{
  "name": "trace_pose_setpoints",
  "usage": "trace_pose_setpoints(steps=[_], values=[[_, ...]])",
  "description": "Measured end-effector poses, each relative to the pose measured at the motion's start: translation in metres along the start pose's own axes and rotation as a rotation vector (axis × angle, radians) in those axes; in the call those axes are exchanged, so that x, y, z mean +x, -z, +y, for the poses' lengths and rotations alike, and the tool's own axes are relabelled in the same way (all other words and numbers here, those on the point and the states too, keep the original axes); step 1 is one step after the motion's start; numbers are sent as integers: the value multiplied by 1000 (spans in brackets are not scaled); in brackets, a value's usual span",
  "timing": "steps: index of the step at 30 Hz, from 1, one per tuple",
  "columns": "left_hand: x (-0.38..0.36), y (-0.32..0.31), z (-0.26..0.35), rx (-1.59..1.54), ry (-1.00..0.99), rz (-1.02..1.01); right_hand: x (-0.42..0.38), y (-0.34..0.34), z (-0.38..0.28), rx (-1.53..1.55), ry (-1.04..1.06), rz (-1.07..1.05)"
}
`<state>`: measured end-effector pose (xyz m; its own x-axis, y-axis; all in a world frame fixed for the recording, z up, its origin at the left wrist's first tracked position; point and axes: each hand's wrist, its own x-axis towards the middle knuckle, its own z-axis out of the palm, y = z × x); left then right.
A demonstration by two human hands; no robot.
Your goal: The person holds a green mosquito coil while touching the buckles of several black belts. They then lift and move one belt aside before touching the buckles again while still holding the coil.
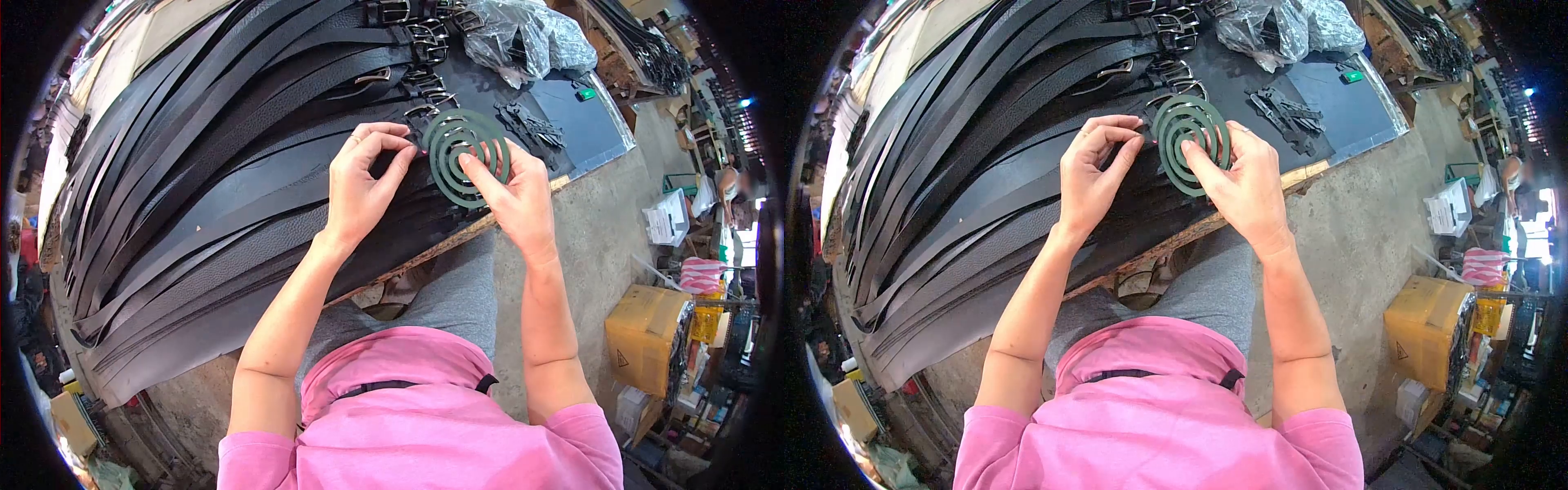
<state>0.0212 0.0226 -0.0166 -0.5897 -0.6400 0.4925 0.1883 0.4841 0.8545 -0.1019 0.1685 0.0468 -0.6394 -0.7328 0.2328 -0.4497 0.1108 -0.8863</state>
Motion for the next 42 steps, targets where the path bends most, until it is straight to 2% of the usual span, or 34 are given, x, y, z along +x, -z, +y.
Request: trace_pose_setpoints(steps=[7,10,13,17,20,24,28,30,32,34,36,37,39,42], values=[[0,4,5,43,43,-79,-1,0,1,4,-11,-9],[0,-1,1,-75,54,7,-2,2,1,60,-47,-11],[0,6,8,40,30,-91,-3,4,-3,166,-104,11],[-1,9,14,126,-50,-195,0,11,-3,287,-82,136],[-4,9,17,414,-295,-199,0,17,0,306,-80,193],[-4,12,20,452,-409,-249,-6,25,6,347,-121,210],[-5,16,34,426,-523,-303,-16,43,30,480,-156,352],[-13,16,45,365,-489,-340,-24,58,34,583,-207,468],[-15,21,58,324,-448,-526,-34,76,51,681,-209,616],[-10,30,68,334,-531,-596,-43,80,62,803,-225,736],[1,32,93,312,-491,-523,-55,93,71,849,-301,733],[13,36,117,419,-497,-537,-62,98,80,895,-309,694],[23,44,151,365,-338,-405,-70,103,88,953,-347,722],[29,84,203,565,-523,-233,-72,108,86,971,-360,754]])
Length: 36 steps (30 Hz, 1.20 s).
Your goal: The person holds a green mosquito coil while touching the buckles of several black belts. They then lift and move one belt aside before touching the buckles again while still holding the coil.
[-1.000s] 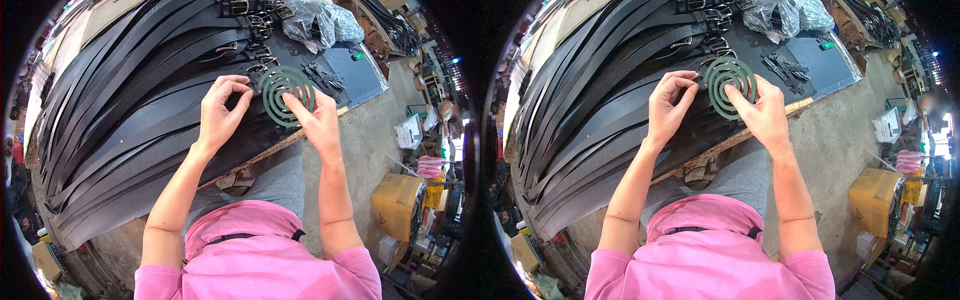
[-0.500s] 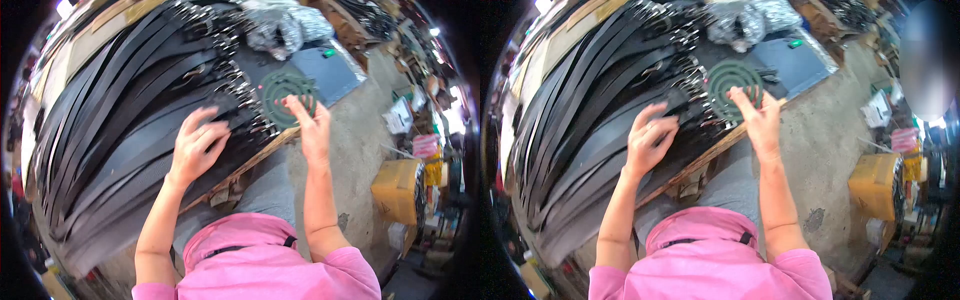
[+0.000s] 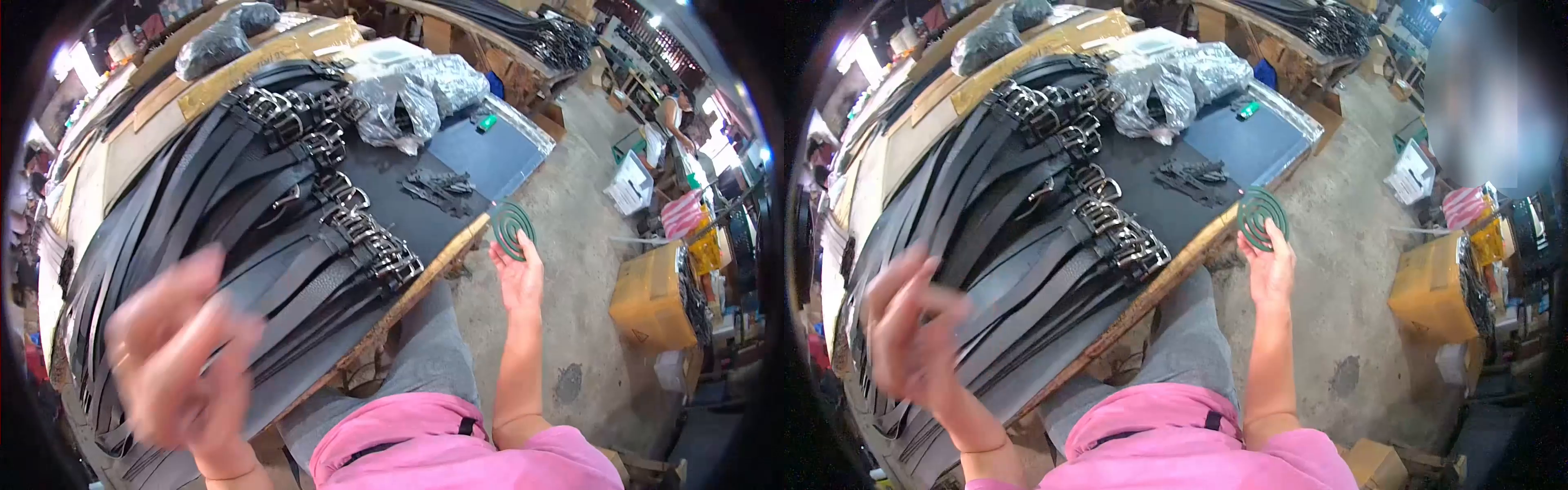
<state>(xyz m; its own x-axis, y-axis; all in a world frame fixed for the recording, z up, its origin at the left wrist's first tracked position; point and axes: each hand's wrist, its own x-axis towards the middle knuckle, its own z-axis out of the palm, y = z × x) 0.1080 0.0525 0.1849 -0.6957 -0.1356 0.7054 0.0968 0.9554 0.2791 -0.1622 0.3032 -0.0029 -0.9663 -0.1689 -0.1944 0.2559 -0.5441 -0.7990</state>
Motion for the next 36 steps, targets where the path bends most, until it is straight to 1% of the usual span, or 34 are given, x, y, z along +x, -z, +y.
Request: trace_pose_setpoints(steps=[2,4,5,10,15,21,29,36], values=[[-5,24,4,-55,-78,181,0,-3,-2,-16,24,6],[-16,44,4,-126,-158,347,1,-8,-1,-20,28,-31],[-24,53,6,-152,-200,419,1,-22,3,-16,29,-73],[-41,66,8,-326,-348,615,-12,-37,4,-29,88,-95],[-54,76,13,-410,-432,721,-23,-29,-8,-79,143,-87],[-69,94,26,-469,-516,811,-18,-6,-21,-107,216,-16],[-83,100,32,-487,-557,870,-23,-38,-13,-94,150,-139],[-88,104,28,-522,-567,917,-27,-45,-10,-104,152,-154]])
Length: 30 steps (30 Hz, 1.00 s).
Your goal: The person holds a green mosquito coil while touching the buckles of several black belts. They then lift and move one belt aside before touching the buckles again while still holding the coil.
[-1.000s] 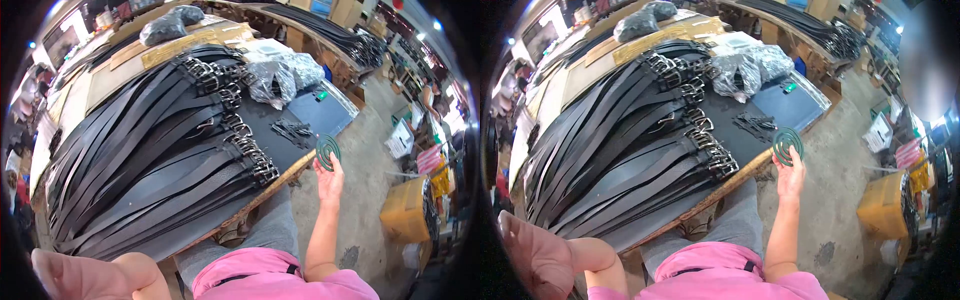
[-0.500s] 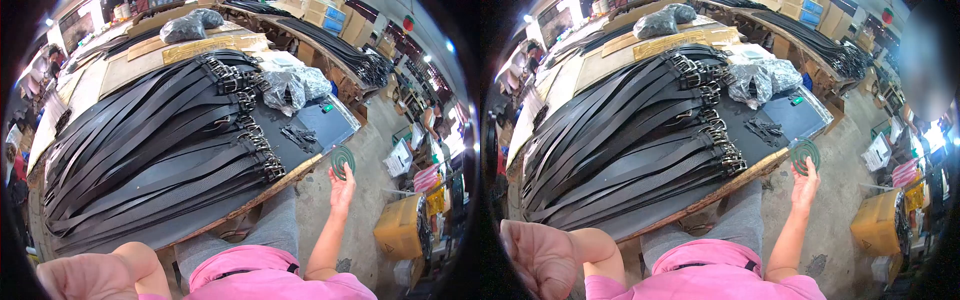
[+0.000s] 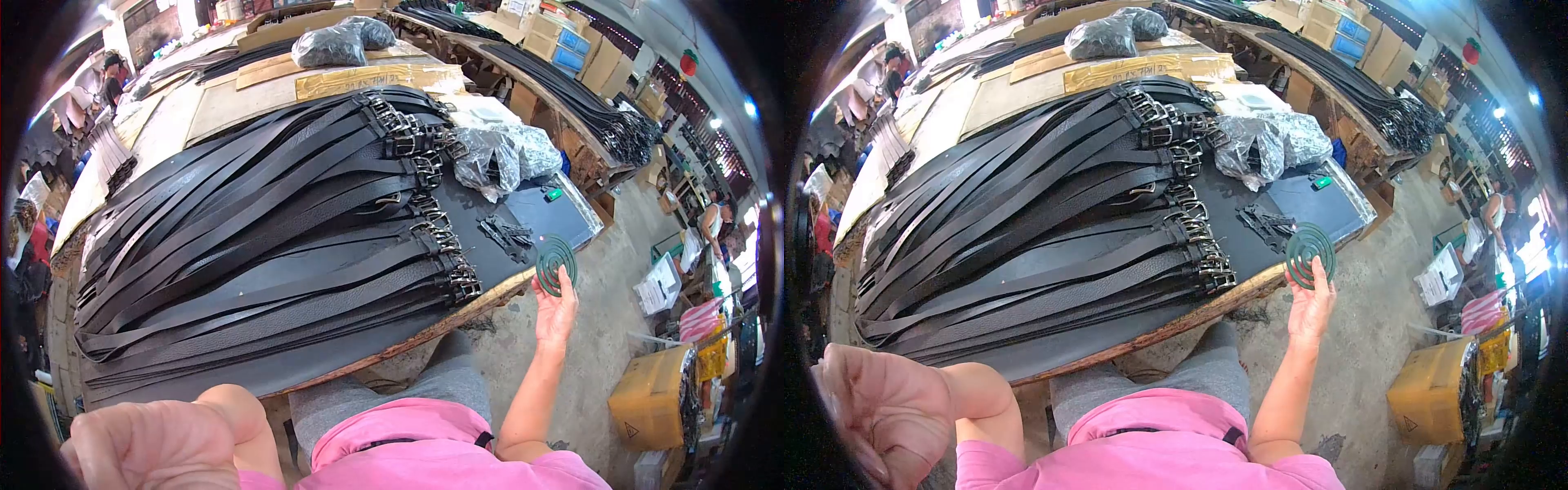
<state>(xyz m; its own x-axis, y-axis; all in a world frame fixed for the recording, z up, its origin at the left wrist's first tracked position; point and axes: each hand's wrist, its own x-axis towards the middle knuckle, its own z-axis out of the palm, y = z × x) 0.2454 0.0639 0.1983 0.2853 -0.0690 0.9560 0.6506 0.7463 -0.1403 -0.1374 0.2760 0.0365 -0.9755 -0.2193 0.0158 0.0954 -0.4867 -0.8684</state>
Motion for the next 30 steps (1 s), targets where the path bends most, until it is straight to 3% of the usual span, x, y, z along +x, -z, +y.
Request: trace_pose_setpoints(steps=[5,7,9,12,13,15,16,17,20,25,30], values=[[5,8,2,-25,35,88,1,9,-5,-40,-14,34],[-1,3,-2,-50,176,191,2,20,-5,-4,-4,71],[-11,-14,-15,-59,411,168,9,29,-3,19,8,76],[-8,0,-46,-319,541,-424,20,42,0,16,-11,51],[-5,-4,-37,-470,602,-289,22,43,3,9,-21,38],[-15,-30,-13,-752,508,49,23,42,10,-16,-24,29],[-18,-40,-6,-877,349,243,22,37,15,-12,-52,8],[-10,-30,-7,-962,190,16,20,31,18,-6,-72,-10],[-6,-37,-10,-880,-50,-193,15,15,17,-11,-80,-49],[5,-37,-7,-824,50,-300,15,10,10,-28,-66,-52],[-3,-43,20,-554,207,-154,13,17,11,-51,-79,-40]])
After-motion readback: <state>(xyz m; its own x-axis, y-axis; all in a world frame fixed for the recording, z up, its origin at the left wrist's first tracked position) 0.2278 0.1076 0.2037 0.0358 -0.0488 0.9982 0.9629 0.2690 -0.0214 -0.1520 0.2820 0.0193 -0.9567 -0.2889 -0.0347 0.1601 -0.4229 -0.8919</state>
